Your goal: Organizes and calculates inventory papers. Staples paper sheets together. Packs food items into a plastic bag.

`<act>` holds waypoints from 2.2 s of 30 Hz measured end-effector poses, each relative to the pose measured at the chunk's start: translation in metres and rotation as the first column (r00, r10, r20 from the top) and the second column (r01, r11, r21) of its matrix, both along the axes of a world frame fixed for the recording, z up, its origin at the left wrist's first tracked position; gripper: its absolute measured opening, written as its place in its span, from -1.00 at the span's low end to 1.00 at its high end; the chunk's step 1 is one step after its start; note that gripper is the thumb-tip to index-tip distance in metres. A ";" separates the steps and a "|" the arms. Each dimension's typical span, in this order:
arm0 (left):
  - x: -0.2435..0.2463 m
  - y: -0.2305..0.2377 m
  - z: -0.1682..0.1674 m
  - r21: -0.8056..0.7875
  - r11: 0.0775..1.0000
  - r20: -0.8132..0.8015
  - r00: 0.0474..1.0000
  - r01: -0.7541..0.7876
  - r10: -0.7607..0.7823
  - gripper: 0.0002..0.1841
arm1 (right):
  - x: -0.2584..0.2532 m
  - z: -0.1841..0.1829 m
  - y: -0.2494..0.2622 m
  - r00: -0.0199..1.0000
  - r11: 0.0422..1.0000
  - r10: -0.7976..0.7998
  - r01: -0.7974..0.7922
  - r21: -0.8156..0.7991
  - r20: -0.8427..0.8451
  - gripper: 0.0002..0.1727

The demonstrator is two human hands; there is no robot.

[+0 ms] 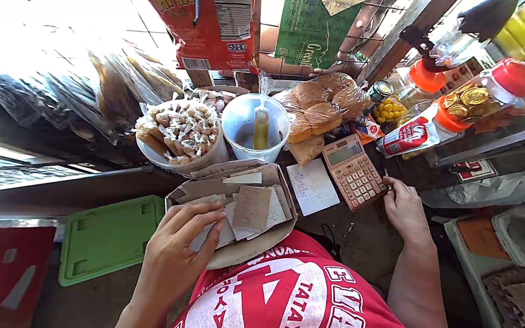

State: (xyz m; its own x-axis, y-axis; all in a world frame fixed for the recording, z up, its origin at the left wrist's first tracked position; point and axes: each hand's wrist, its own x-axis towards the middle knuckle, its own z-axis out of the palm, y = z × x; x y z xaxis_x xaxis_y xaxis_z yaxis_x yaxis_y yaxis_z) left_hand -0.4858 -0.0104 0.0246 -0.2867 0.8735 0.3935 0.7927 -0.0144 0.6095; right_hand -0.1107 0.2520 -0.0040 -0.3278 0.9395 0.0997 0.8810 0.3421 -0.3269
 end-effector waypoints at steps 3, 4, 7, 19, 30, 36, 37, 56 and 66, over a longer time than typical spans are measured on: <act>0.003 0.002 0.000 0.000 0.999 -0.015 0.999 0.047 -0.047 -0.73 | -0.002 0.003 0.001 1.000 0.999 -0.018 0.018 -0.027 0.007 -0.56; 0.005 0.003 0.000 0.003 0.998 -0.018 0.998 0.059 -0.059 -0.74 | -0.002 0.003 0.002 1.000 0.999 -0.021 0.021 -0.035 0.005 -0.56; 0.008 0.005 -0.001 0.010 0.998 -0.022 0.998 0.067 -0.067 -0.75 | -0.002 0.002 0.000 1.000 1.000 -0.018 0.018 -0.012 0.022 -0.58; 0.007 -0.003 0.006 0.051 0.998 -0.013 0.999 0.037 -0.036 -0.77 | -0.078 -0.029 -0.055 0.738 0.715 0.672 -0.667 0.211 0.056 -0.67; 0.023 0.009 0.010 0.108 0.963 0.182 0.948 0.245 -0.262 -0.81 | -0.064 -0.010 -0.072 0.774 0.874 0.466 -0.328 0.359 -0.429 -0.80; 0.047 0.039 0.035 0.120 0.859 0.803 0.460 0.497 -0.379 -0.45 | -0.077 0.031 -0.102 0.726 0.626 0.639 -0.299 0.720 -0.254 -0.86; 0.052 0.044 0.038 0.130 0.865 0.834 0.419 0.484 -0.360 -0.43 | -0.083 0.034 -0.109 0.710 0.577 0.675 -0.342 0.742 -0.198 -0.88; 0.044 0.037 0.031 0.246 0.967 0.728 0.647 0.063 -0.227 -0.59 | -0.137 0.046 -0.112 0.258 0.779 0.296 -0.622 0.077 -0.920 -0.37; 0.013 0.014 0.039 0.356 0.927 0.682 0.647 0.114 -0.341 -0.67 | -0.147 0.059 -0.116 0.260 0.838 0.375 -0.505 0.206 -0.890 -0.68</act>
